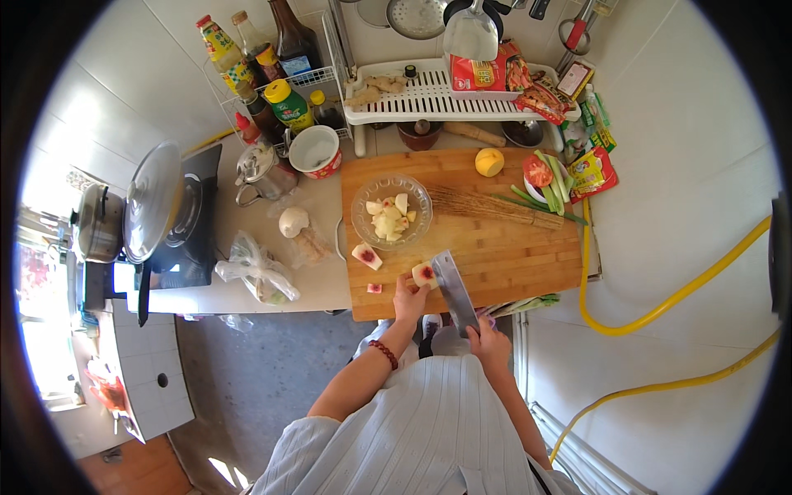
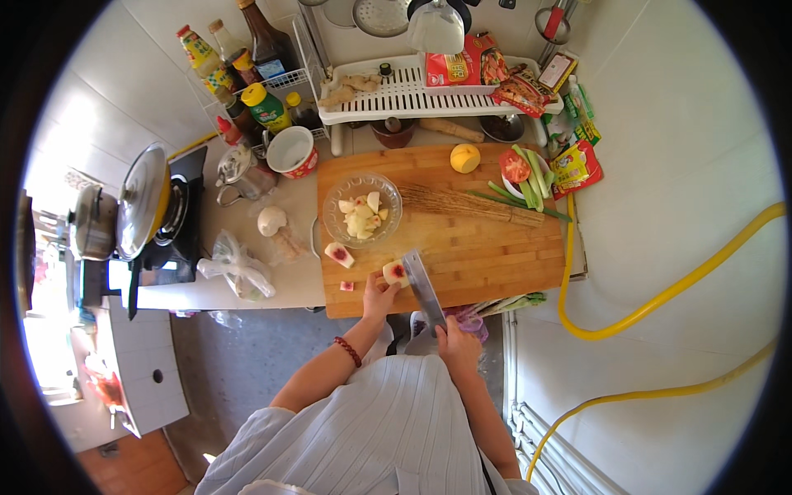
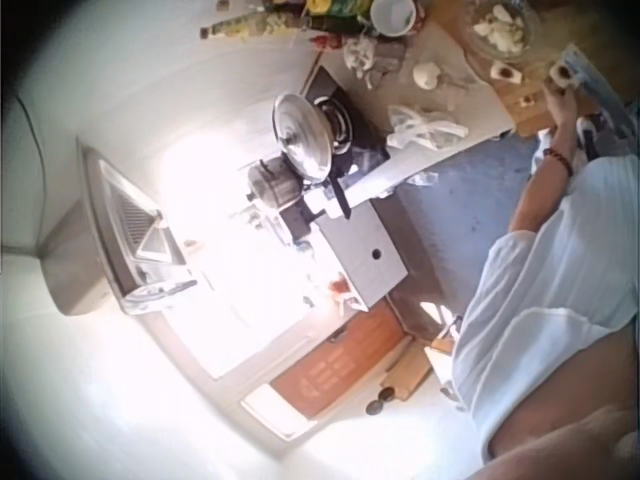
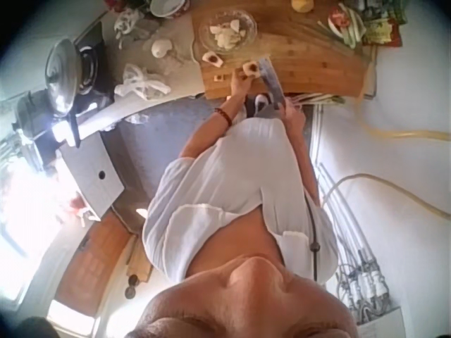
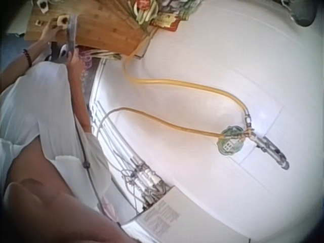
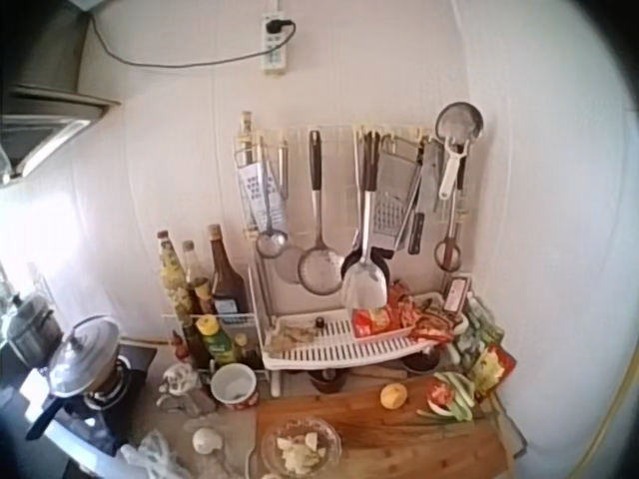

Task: The person peels a potato with a cleaver, then cuts it into chunks and places them in a glass bowl. They wash their hands at the sink, then return to the cutting board to slice a peach into wedges and add them to the same bowl.

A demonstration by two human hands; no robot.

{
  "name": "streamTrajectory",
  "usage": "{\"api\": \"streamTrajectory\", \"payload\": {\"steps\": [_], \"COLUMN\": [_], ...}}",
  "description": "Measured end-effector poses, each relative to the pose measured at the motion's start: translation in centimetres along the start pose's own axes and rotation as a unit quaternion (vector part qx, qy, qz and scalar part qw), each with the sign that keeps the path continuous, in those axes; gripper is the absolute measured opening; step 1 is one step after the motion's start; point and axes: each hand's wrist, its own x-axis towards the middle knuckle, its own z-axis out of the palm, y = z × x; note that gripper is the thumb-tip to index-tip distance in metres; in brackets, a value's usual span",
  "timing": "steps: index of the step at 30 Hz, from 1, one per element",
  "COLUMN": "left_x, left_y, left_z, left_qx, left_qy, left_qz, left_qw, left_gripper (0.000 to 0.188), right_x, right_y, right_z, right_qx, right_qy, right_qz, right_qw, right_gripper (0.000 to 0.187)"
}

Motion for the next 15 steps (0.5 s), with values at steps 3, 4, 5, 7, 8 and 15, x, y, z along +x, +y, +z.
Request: {"api": "streamTrajectory", "payload": {"steps": [3, 4, 5, 7, 8, 15], "left_x": [0.0, 0.1, 0.0, -0.3, -0.5, -0.2], "left_y": [-0.2, -0.3, -0.1, 0.3, 0.6, 0.6], "left_z": [0.0, 0.0, 0.1, 0.1, 0.1, 0.2], "left_qx": [-0.006, -0.007, -0.009, -0.02, -0.025, -0.017], "left_qy": [0.007, 0.009, 0.01, 0.006, 0.004, -0.004], "left_qz": [0.003, 0.007, 0.009, 0.002, -0.002, 0.025], "left_qw": [1.0, 1.0, 1.0, 1.0, 1.0, 1.0], "left_gripper": [0.037, 0.036, 0.036, 0.035, 0.035, 0.034], "right_x": [0.4, 0.5, 0.6, 0.7, 0.9, 2.8], "right_y": [-0.6, -0.8, -0.9, -1.1, -1.3, -2.5], "right_z": [-0.5, -0.6, -0.7, -0.7, -0.7, 0.4], "right_qx": [-0.005, -0.006, -0.008, -0.024, -0.032, -0.04], "right_qy": [-0.023, -0.03, -0.035, -0.059, -0.07, -0.182], "right_qz": [0.009, 0.013, 0.018, 0.022, 0.023, 0.058], "right_qw": [1.0, 0.999, 0.999, 0.998, 0.997, 0.981], "right_gripper": [0.023, 0.024, 0.024, 0.024, 0.024, 0.028]}}
